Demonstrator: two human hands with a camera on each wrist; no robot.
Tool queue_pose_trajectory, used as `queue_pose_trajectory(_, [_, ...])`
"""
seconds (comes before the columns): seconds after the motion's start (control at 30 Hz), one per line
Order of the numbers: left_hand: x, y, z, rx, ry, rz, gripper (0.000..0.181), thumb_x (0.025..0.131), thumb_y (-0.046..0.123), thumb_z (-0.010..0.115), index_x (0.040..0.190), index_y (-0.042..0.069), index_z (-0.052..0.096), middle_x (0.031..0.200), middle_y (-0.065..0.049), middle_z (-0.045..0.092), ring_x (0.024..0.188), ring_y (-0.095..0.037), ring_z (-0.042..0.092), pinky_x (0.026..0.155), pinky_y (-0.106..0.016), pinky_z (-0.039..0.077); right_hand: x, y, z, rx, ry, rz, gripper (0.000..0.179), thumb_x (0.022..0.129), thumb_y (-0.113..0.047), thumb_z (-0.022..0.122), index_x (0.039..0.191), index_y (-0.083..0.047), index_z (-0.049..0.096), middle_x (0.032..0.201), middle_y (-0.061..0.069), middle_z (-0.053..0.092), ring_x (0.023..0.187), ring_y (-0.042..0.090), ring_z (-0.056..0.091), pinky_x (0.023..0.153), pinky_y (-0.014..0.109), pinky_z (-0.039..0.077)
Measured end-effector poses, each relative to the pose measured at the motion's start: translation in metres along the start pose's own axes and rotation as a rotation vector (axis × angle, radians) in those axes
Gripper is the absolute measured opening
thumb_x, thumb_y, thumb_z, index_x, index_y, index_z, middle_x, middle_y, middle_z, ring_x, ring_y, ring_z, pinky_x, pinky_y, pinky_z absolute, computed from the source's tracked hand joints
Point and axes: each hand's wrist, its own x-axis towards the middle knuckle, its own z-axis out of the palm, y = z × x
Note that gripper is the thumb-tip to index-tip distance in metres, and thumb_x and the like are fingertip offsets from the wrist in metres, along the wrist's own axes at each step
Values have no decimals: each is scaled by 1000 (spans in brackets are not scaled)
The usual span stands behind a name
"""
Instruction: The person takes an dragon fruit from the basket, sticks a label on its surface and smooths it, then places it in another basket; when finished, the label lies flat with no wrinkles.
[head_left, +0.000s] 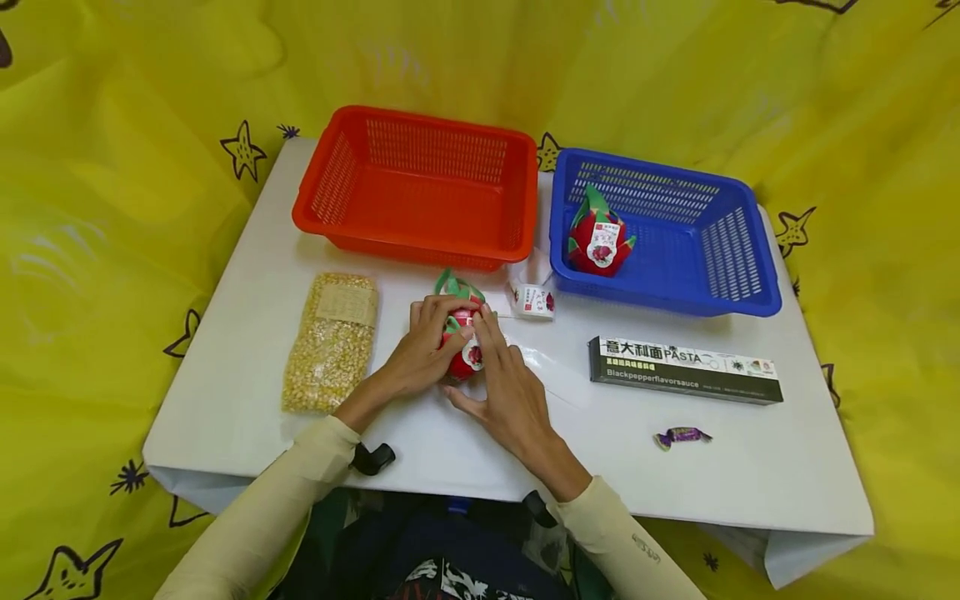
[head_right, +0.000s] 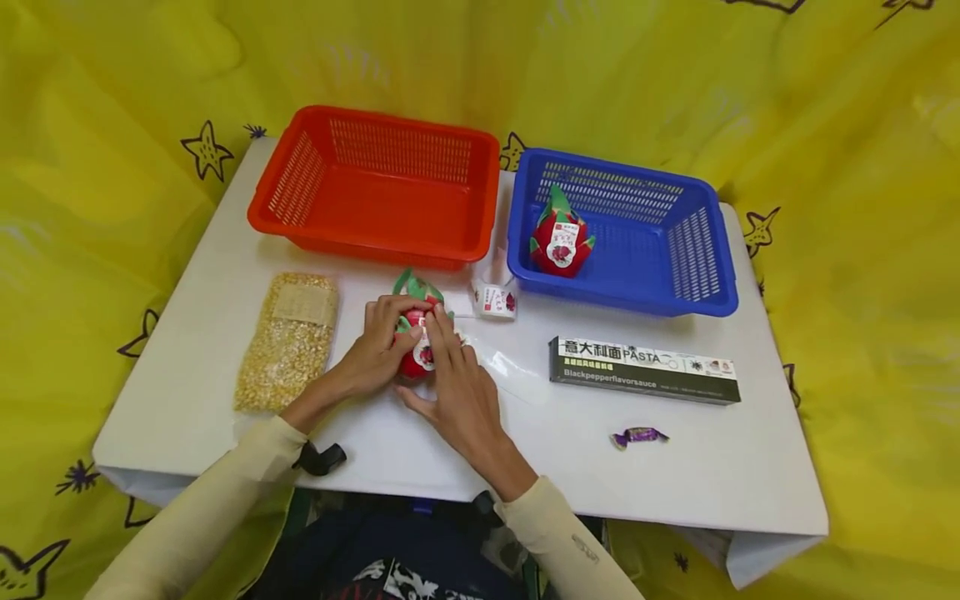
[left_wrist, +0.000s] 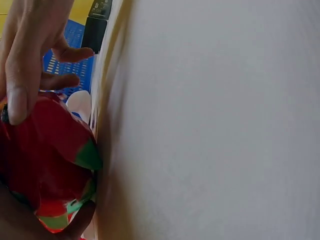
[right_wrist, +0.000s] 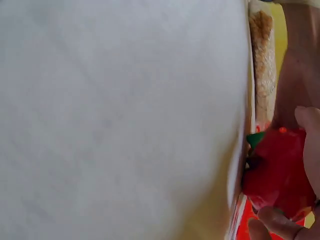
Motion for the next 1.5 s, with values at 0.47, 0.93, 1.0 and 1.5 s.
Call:
queue_pose_trajectory(0.47, [-8,-1,0,-114,104,12,57,111,55,33,157,22,39,162,-11,31,136,-32,29,107,-58,40,17,1,-24,62,-74,146,121,77,-74,80,170,-17,25,171,14,29,139,37,47,101,55,54])
queue_pose_trajectory(0.93, [13,5,-13,-263,214,-4,47,115,37,36,151,9,48,163,-14,27,149,-34,18,115,-62,30,61,6,-26,297,-306,255,99,78,-55,84,164,-38,37,140,12,56,116,24,59,77,43,58])
queue_pose_trajectory(1.0, [12,7,-10,-270,221,15,47,115,37,37,150,9,50,164,-13,26,149,-32,19,116,-60,30,54,6,-27,315,-279,276,98,78,-51,85,163,-38,38,138,11,55,112,22,59,75,39,57])
queue_pose_trajectory(1.5, [73,86,-4,-309,136,193,52,110,48,45,150,15,50,168,-6,29,157,-28,22,127,-67,13,-26,67,-173,578,-191,447,103,85,-36,88,167,-38,26,149,20,44,125,42,54,80,43,64])
